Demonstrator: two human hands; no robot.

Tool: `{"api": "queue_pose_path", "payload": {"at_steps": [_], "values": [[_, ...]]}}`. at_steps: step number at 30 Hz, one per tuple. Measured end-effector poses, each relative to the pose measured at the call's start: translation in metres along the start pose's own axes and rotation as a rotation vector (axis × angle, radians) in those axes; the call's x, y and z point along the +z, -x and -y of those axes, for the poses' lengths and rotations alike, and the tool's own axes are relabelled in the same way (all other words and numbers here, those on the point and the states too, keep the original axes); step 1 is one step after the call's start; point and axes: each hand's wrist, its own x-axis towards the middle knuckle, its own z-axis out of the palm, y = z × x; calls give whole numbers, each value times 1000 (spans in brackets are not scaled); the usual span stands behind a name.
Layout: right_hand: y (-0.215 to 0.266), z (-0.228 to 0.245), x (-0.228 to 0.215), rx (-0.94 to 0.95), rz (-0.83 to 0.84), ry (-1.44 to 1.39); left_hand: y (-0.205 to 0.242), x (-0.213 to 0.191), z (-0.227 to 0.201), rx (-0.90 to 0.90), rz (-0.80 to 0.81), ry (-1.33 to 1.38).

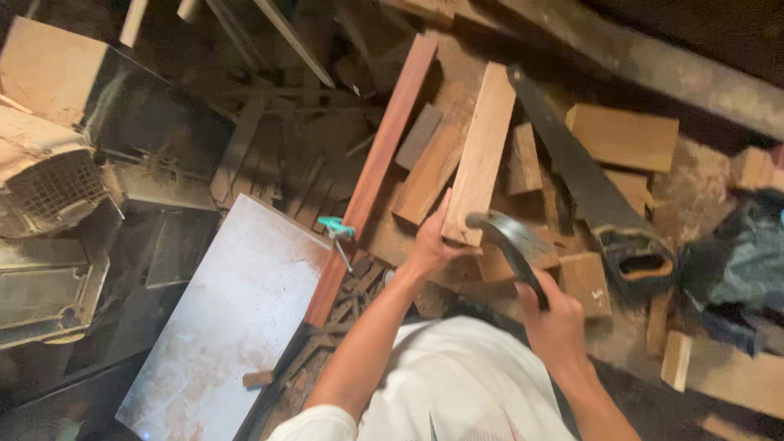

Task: The person repeatedly hammers a small wooden block on a workbench using a claw hammer. The person holds the block with the left hand and strikes it with the right hand, occasionally repositioning the block. The workbench is cluttered with wood pieces, a hand saw, and a clamp.

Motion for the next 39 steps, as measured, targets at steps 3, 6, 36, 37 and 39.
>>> {"api": "queue_pose_path", "payload": {"at_steps": [3, 6, 36, 37, 39], "values": [[10, -11, -8, -118, -103, 54, 0, 1, 1, -100, 12, -45], [11, -14, 1, -184, -52, 172, 1, -4, 2, -99, 32, -78], [-10, -15, 10, 201, 73, 44, -3, -10, -9, -61, 22, -128], [-7, -13, 1, 178, 48, 29, -4, -10, -10, -59, 24, -115], [-1, -12, -13, 99, -19, 20, -6, -11, -11, -56, 19, -92]]}}
